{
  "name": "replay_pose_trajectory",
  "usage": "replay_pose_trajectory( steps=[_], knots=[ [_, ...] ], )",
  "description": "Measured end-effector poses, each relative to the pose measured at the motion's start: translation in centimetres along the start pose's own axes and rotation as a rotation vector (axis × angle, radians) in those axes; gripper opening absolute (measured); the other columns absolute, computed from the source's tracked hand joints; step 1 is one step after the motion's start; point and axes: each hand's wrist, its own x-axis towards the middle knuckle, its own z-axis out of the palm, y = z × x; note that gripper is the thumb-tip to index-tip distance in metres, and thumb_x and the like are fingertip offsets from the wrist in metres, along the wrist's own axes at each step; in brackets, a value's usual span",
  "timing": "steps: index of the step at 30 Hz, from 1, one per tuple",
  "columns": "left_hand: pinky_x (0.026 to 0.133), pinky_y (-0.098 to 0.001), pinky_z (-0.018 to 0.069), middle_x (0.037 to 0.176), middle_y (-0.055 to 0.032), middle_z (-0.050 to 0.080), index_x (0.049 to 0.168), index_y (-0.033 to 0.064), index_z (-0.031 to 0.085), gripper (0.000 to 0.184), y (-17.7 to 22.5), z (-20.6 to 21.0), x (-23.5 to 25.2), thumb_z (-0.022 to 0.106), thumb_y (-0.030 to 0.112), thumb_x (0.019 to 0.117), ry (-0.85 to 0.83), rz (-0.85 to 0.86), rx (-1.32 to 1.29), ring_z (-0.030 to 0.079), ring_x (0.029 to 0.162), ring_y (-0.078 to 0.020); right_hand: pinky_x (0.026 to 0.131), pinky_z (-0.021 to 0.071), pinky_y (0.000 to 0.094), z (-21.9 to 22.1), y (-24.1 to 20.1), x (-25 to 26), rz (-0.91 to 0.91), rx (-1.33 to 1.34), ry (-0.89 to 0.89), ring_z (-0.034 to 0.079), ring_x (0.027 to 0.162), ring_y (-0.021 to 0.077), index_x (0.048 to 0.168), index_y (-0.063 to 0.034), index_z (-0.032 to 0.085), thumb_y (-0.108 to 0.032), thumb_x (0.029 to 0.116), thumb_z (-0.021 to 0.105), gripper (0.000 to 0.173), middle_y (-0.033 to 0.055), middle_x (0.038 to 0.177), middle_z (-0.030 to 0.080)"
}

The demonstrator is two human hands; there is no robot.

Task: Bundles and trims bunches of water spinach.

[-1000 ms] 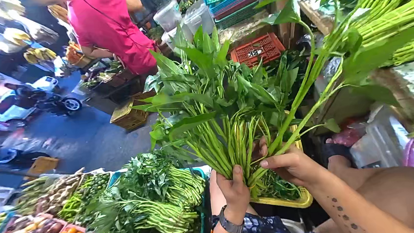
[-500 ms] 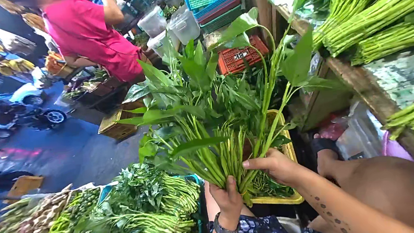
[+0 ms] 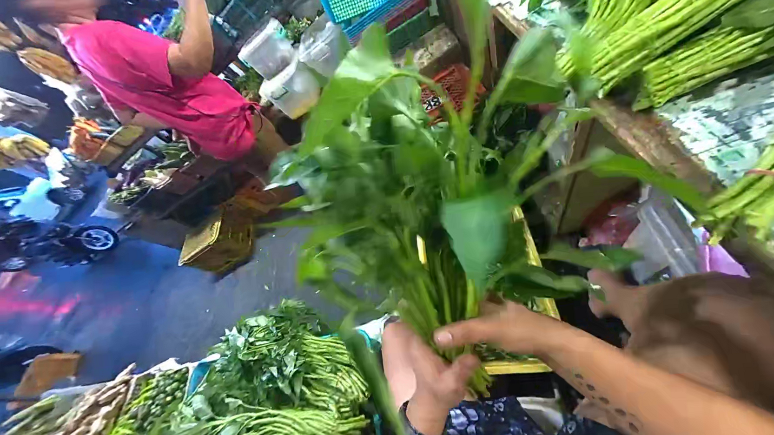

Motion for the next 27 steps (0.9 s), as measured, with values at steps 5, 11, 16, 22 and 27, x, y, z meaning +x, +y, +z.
replay_pose_trajectory(
  steps=[5,11,16,22,27],
  knots=[
    [0.091,-0.0296,0.0608,0.108,-0.01,0.071,0.13,-0.0118,0.051,0.084,1.8,-0.4,1.7,0.084,0.046,0.0785,-0.307,-0.24,0.178,0.071,0.098,-0.0086,0.091,0.062,0.0373,-0.1,2.0,2.5,0.031,0.253,0.289,0.073,0.099,0.0207,0.127,0.0039,0.056,-0.016,0.0816,0.084,0.057,0.0127,0.107,0.074],
    [0.096,-0.0319,0.0591,0.115,-0.0078,0.071,0.133,-0.0094,0.047,0.085,0.7,-1.4,0.7,0.09,0.034,0.0735,-0.327,-0.43,-0.195,0.07,0.106,-0.0118,0.09,0.0619,0.0302,1.5,1.9,2.4,0.049,0.206,0.417,0.072,0.098,0.0128,0.128,0.0024,0.055,-0.016,0.0788,0.089,0.063,0.0091,0.107,0.073],
    [0.077,-0.0298,0.0621,0.095,0.0021,0.075,0.117,0.0111,0.061,0.054,0.7,-0.8,-0.1,0.089,0.029,0.0744,-0.228,-0.511,-0.517,0.072,0.082,-0.0083,0.097,0.0559,0.0269,2.1,1.7,1.3,0.108,-0.104,0.308,0.065,0.112,0.0071,0.143,-0.002,0.04,-0.045,0.073,0.09,0.096,0.0074,0.124,0.065],
    [0.065,-0.0374,0.0578,0.085,-0.0072,0.07,0.113,0.0097,0.068,0.029,0.0,-2.1,-0.2,0.074,0.024,0.0888,-0.443,-0.597,-1.255,0.068,0.069,-0.0202,0.104,0.0533,0.0264,1.5,1.7,1.0,0.008,-0.103,0.196,0.062,0.121,0.0064,0.153,-0.0013,0.03,-0.047,0.0848,0.079,0.096,0.0062,0.135,0.061],
    [0.057,-0.0353,0.0572,0.076,-0.0033,0.067,0.11,0.0103,0.064,0.034,1.9,-1.5,0.4,0.079,0.023,0.0822,-0.488,-0.755,-1.654,0.069,0.063,-0.0211,0.059,0.0556,0.0232,1.4,2.2,1.6,-0.016,0.133,0.212,0.062,0.067,0.0073,0.104,-0.0099,0.054,-0.033,0.0927,0.074,0.033,-0.0002,0.085,0.061]
  ],
)
